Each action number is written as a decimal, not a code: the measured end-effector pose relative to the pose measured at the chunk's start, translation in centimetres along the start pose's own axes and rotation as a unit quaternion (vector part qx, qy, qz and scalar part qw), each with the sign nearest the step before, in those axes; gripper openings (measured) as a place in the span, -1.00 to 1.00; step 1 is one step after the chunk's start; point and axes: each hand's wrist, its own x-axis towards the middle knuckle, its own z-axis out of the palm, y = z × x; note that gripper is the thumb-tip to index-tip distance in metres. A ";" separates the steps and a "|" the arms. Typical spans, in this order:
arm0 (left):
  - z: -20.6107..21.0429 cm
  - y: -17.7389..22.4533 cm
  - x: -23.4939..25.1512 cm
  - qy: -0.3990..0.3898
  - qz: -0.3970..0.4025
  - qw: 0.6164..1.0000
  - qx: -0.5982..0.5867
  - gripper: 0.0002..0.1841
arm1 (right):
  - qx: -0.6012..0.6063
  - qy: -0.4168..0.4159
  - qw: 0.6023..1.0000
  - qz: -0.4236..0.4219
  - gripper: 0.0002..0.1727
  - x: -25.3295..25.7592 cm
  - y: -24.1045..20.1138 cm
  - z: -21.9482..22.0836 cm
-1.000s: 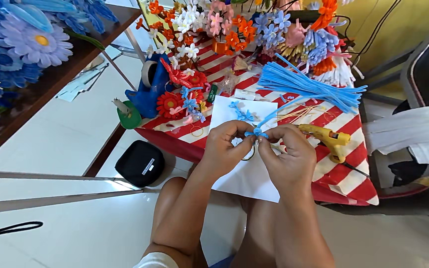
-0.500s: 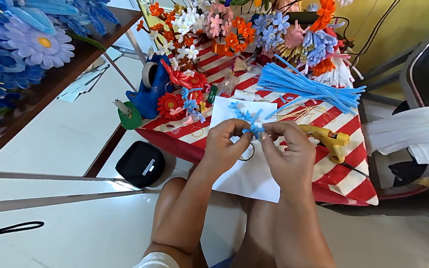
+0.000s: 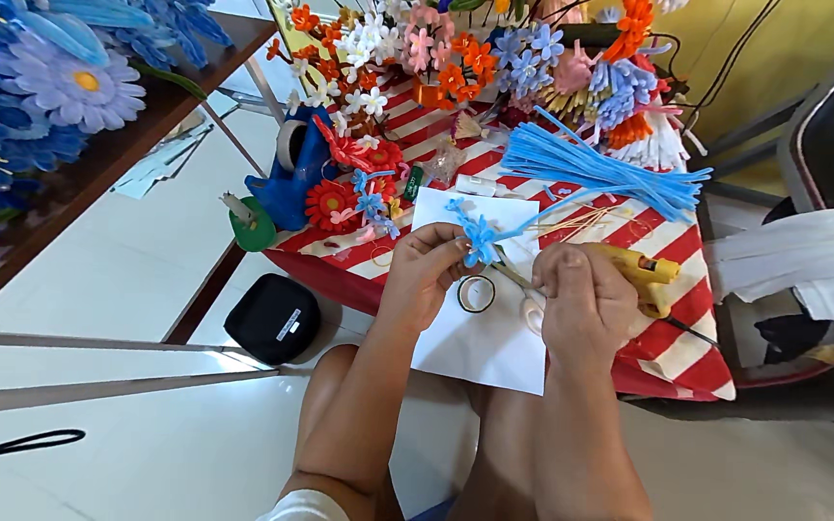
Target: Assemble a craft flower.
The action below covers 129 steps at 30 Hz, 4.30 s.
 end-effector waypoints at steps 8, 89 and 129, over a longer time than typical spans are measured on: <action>0.0 0.2 -0.2 -0.022 -0.018 0.998 -0.060 -0.72 | -0.195 -0.070 0.977 -0.041 -0.76 0.0 0.7 1.0; -1.4 -0.3 0.4 -0.119 0.387 0.819 0.406 -0.93 | -0.143 -0.053 0.983 -0.097 -0.86 -0.9 -1.7 0.8; -0.1 -1.6 0.4 -0.071 0.347 0.831 0.428 -0.97 | -0.054 -0.065 0.996 -0.022 -0.94 -0.4 -1.1 0.4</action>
